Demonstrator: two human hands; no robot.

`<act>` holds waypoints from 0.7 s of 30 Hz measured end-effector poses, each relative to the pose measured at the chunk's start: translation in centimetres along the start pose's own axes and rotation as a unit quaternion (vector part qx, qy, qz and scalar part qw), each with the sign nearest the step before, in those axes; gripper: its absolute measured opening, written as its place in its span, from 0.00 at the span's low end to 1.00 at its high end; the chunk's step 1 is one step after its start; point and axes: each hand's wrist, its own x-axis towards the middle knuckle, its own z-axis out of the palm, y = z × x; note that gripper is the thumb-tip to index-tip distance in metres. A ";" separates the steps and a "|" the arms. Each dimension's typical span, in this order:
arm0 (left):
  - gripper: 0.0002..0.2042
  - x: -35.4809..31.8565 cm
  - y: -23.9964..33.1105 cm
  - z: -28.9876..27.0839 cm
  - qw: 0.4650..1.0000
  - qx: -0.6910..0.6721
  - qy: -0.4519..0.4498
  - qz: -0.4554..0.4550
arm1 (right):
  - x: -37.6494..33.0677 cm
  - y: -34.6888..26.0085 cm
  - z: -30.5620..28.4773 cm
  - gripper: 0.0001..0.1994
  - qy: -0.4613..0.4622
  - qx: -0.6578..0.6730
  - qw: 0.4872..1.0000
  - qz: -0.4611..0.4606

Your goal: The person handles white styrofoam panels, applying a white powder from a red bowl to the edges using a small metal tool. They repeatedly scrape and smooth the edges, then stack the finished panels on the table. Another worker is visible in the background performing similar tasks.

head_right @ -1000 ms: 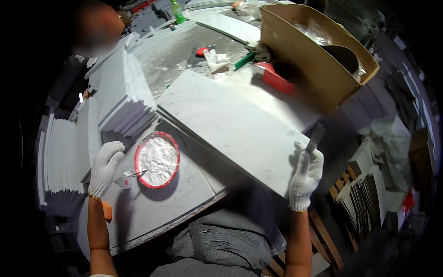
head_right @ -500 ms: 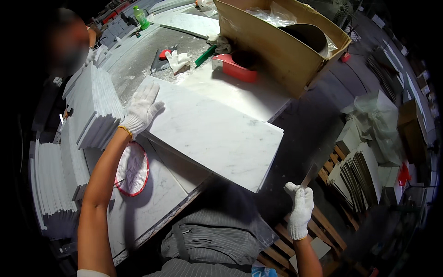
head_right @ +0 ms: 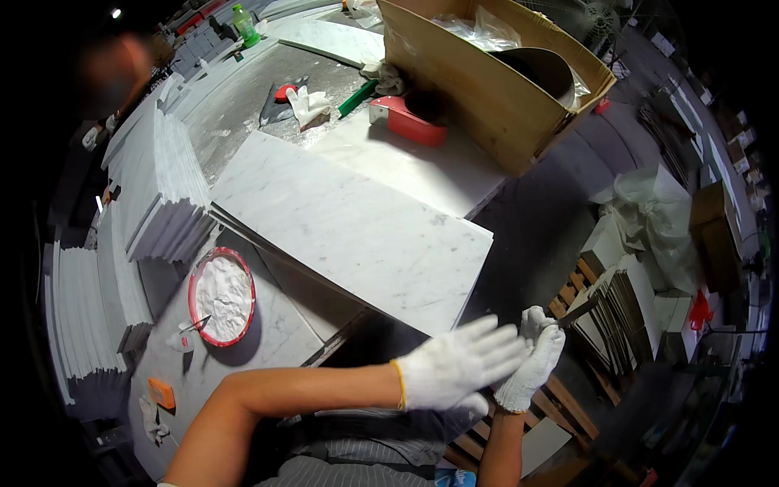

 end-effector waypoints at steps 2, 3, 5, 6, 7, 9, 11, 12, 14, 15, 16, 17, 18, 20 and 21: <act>0.35 -1.9 2.4 1.5 0.993 -0.102 0.050 -0.033 | 0.9 0.3 -0.3 0.14 -0.001 -0.022 1.000 -0.016; 0.31 -2.7 2.6 0.9 0.989 -0.140 -0.014 -0.038 | 0.9 0.1 0.6 0.14 -0.019 -0.037 0.999 -0.022; 0.23 -5.7 2.8 0.7 0.973 -0.210 -0.008 -0.096 | 0.9 -0.3 2.6 0.13 -0.067 -0.070 0.995 -0.033; 0.20 -7.6 2.9 1.3 0.958 -0.238 0.063 -0.147 | 1.2 -0.4 3.7 0.13 -0.098 -0.086 0.991 -0.039; 0.16 -9.0 2.7 1.9 0.930 -0.279 0.124 -0.204 | 1.7 0.0 4.3 0.13 -0.125 -0.090 0.986 -0.057; 0.13 -10.3 2.7 -0.8 0.855 -0.345 0.118 -0.369 | 2.6 -0.2 6.5 0.11 -0.170 -0.143 0.970 -0.097; 0.12 -11.5 2.1 -1.4 0.781 -0.395 0.155 -0.458 | 3.5 0.1 8.2 0.10 -0.200 -0.198 0.952 -0.119; 0.12 -12.0 1.5 -1.3 0.752 -0.422 0.181 -0.473 | 3.8 0.0 9.1 0.09 -0.215 -0.235 0.940 -0.123; 0.13 -12.3 1.2 -1.2 0.693 -0.488 0.243 -0.472 | 4.1 0.4 10.0 0.09 -0.224 -0.271 0.926 -0.138; 0.13 -12.4 0.9 -0.8 0.667 -0.518 0.264 -0.466 | 4.1 0.2 10.3 0.09 -0.219 -0.287 0.922 -0.139; 0.14 -12.5 0.7 -0.6 0.639 -0.548 0.285 -0.459 | 4.1 0.0 10.5 0.09 -0.214 -0.303 0.918 -0.140; 0.15 -12.1 0.7 -0.9 0.621 -0.562 0.280 -0.470 | 4.3 0.2 10.4 0.09 -0.213 -0.280 0.925 -0.144; 0.16 -11.5 0.7 -1.7 0.602 -0.576 0.274 -0.481 | 4.4 0.1 10.3 0.09 -0.210 -0.297 0.920 -0.146; 0.18 -10.9 0.4 -2.2 0.576 -0.591 0.263 -0.501 | 4.5 -0.5 10.2 0.09 -0.203 -0.330 0.909 -0.150; 0.20 -10.8 0.1 -2.1 0.569 -0.592 0.258 -0.509 | 4.4 -0.6 10.2 0.09 -0.199 -0.325 0.913 -0.146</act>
